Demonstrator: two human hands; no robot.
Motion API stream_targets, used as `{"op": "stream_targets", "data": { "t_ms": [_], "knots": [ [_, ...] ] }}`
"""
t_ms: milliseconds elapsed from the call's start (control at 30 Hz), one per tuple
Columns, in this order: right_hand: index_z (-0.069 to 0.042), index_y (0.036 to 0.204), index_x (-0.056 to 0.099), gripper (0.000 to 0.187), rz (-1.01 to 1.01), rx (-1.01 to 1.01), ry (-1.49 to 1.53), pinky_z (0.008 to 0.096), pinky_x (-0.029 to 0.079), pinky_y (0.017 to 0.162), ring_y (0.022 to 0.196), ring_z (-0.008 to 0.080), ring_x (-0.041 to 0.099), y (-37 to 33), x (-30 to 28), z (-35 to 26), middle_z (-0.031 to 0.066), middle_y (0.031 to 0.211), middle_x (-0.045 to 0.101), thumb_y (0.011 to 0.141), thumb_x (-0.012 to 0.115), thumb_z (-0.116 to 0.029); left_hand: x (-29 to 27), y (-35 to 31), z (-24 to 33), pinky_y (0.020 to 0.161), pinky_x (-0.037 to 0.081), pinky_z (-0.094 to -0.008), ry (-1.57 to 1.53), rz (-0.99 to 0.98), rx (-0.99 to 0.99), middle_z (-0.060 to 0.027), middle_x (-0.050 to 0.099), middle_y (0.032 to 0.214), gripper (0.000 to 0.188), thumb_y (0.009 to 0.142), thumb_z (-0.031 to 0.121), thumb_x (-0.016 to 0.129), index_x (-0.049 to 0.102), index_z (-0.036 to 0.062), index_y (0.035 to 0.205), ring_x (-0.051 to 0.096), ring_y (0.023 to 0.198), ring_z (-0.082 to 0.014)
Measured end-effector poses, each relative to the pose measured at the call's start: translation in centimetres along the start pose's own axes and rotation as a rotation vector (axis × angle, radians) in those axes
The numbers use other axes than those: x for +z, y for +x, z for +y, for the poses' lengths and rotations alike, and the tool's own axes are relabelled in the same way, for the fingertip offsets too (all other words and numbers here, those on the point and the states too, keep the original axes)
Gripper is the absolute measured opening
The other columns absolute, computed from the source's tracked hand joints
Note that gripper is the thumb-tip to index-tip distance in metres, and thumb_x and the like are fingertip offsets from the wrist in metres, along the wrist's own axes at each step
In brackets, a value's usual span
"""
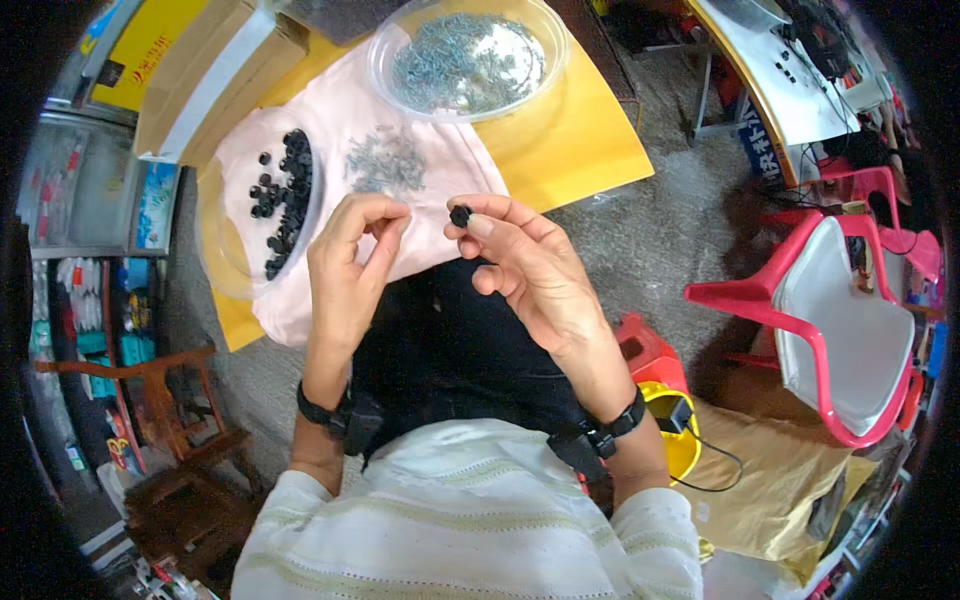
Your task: Manually assembling small black plastic components at a table.
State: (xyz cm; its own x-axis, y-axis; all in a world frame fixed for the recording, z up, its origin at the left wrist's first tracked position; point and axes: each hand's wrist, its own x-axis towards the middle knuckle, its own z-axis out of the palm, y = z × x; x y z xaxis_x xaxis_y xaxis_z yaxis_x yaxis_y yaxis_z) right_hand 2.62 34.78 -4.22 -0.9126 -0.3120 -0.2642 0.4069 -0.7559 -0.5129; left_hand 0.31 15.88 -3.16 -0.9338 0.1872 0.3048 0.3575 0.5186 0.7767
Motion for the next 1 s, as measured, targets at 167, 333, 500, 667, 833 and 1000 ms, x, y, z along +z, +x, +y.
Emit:
{"op": "stream_targets", "data": {
  "t_ms": [167,333,500,667,833,1000],
  "knots": [
    [0.0,0.113,0.058,0.026,-0.053,0.039,0.008,0.0184,0.048,0.057,0.078,0.0073,0.057,0.5,1.0,0.7,0.0073,0.095,0.064,0.089,0.06,-0.011,-1.4,-1.2,1.3,0.069,0.045,-0.0188,-0.294,0.052,-0.056,-0.0041,0.055,0.096,0.019,0.086,-0.005,0.058,0.059,-0.0039,0.104,0.055,0.077,-0.0072],
    [-0.002,0.112,0.06,0.025,-0.086,0.078,0.006,0.0183,0.048,0.058,0.077,0.0059,0.056,0.4,1.9,1.9,0.0054,0.094,0.064,0.089,0.06,-0.012,-1.7,-2.2,2.3,0.072,0.05,-0.0218,-0.57,0.099,-0.116,-0.0062,0.061,0.094,0.019,0.085,-0.005,0.06,0.059,-0.0032,0.103,0.062,0.081,-0.0116],
    [-0.003,0.111,0.061,0.024,-0.095,0.065,-0.033,0.0177,0.048,0.057,0.077,0.0048,0.056,0.3,2.6,2.1,0.0036,0.093,0.063,0.089,0.06,-0.013,-2.4,-2.6,2.4,0.073,0.055,-0.0284,-0.846,0.161,-0.197,-0.0121,0.065,0.092,0.017,0.084,-0.003,0.062,0.056,-0.0034,0.101,0.065,0.079,-0.0167],
    [-0.003,0.112,0.061,0.026,-0.065,0.035,-0.105,0.0176,0.049,0.058,0.077,0.0046,0.056,0.3,3.1,2.7,0.0032,0.094,0.063,0.089,0.061,-0.014,-2.2,-3.0,1.7,0.076,0.052,-0.0273,-0.906,0.193,-0.168,-0.0115,0.063,0.093,0.018,0.081,-0.004,0.065,0.058,-0.0021,0.097,0.063,0.082,-0.0162],
    [-0.002,0.114,0.06,0.028,-0.135,0.06,-0.061,0.0172,0.051,0.059,0.079,0.0048,0.057,0.3,3.3,3.6,0.0031,0.095,0.063,0.089,0.06,-0.015,-1.6,-3.4,1.2,0.077,0.047,-0.0259,-0.879,0.279,-0.074,-0.0103,0.058,0.096,0.016,0.078,-0.005,0.067,0.06,-0.0003,0.092,0.056,0.084,-0.0143],
    [-0.002,0.116,0.058,0.03,-0.162,0.079,-0.033,0.0176,0.052,0.061,0.08,0.0048,0.057,-0.2,2.7,3.9,0.0029,0.095,0.063,0.09,0.06,-0.015,-0.8,-4.0,1.2,0.079,0.047,-0.0245,-0.91,0.278,-0.094,-0.0091,0.059,0.096,0.018,0.077,-0.007,0.068,0.061,-0.0015,0.092,0.058,0.087,-0.0132]
  ]
}}
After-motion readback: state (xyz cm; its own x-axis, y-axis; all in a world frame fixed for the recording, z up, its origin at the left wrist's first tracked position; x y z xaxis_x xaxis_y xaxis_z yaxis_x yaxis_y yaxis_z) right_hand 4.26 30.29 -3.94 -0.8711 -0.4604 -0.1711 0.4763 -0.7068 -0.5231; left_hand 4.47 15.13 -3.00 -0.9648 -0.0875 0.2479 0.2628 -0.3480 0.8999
